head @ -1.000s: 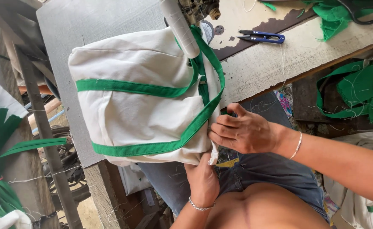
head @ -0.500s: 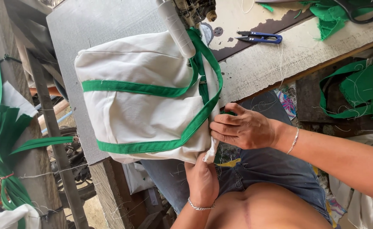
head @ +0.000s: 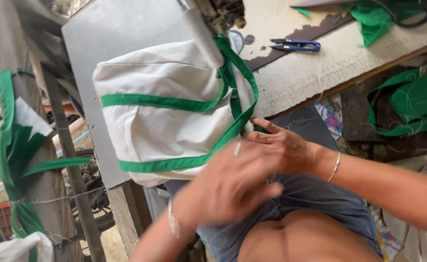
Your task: Sewing green handles onto a white canvas bag using an industrial sewing machine and trimming threads with snips.
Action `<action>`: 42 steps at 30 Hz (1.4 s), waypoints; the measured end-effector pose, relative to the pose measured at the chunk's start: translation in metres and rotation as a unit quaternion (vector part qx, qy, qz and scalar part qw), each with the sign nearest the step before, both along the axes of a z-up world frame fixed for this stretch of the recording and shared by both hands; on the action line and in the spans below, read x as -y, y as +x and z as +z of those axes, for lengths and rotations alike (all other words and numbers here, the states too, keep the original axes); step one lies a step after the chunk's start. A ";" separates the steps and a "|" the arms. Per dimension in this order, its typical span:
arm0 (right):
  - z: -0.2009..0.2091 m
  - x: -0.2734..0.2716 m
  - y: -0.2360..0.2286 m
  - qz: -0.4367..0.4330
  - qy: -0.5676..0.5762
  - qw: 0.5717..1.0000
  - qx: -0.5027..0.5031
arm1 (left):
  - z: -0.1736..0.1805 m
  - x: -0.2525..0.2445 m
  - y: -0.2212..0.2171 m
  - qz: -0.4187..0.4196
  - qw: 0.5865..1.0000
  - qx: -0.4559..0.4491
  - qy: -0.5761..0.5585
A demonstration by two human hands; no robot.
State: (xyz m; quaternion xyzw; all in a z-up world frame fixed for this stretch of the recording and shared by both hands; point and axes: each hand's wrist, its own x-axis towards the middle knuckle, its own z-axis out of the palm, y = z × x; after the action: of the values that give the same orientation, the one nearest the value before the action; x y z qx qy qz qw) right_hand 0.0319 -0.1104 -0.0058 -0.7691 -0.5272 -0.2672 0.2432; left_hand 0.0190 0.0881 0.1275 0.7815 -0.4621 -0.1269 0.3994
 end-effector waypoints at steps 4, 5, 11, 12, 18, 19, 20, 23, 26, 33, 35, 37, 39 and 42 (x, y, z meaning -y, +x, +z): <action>-0.015 -0.003 -0.010 -0.071 0.034 0.997 -0.009 | -0.051 0.012 0.083 0.020 0.950 0.303 0.072; -0.021 0.000 -0.011 -0.092 0.042 0.995 -0.012 | -0.063 0.014 0.106 0.024 0.901 0.420 0.105; -0.028 -0.010 -0.015 -0.102 0.123 0.986 -0.054 | -0.008 -0.073 0.111 0.279 0.760 0.386 0.443; -0.024 -0.010 -0.015 -0.099 0.124 0.986 -0.054 | -0.014 -0.070 0.110 0.281 0.758 0.386 0.445; -0.023 0.001 -0.017 -0.102 0.100 0.988 -0.053 | -0.062 -0.004 0.084 0.076 0.953 0.286 0.062; -0.019 0.005 -0.015 -0.088 0.099 0.991 -0.032 | -0.078 -0.004 0.080 0.070 0.951 0.283 0.099; -0.015 0.009 -0.011 -0.075 0.100 0.992 -0.009 | -0.092 -0.005 0.078 0.062 0.947 0.283 0.137; -0.008 0.013 -0.008 -0.066 0.116 0.991 0.003 | -0.080 -0.018 0.064 0.068 0.942 0.299 0.138; -0.011 0.012 -0.008 -0.056 0.122 0.991 0.007 | -0.083 -0.018 0.053 0.072 0.941 0.307 0.121; -0.037 0.016 -0.017 -0.077 0.113 0.991 -0.011 | -0.095 -0.020 0.047 0.082 0.950 0.276 0.119; -0.038 0.014 -0.018 -0.091 0.119 0.989 -0.014 | -0.098 -0.021 0.048 0.085 0.951 0.273 0.121; -0.033 0.012 -0.018 -0.093 0.123 0.988 -0.013 | -0.095 -0.021 0.047 0.085 0.951 0.269 0.123; -0.026 0.011 -0.017 -0.097 0.124 0.987 -0.011 | -0.091 -0.019 0.049 0.083 0.953 0.266 0.122; -0.018 0.008 -0.020 -0.112 0.124 0.986 -0.014 | -0.082 -0.020 0.049 0.063 0.955 0.233 0.175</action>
State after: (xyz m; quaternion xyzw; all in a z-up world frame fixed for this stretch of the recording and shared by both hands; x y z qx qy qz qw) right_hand 0.0123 -0.1180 -0.0233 -0.7908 -0.3970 -0.3456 0.3124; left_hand 0.0677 0.1078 0.0458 0.8744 -0.4629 0.0051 0.1451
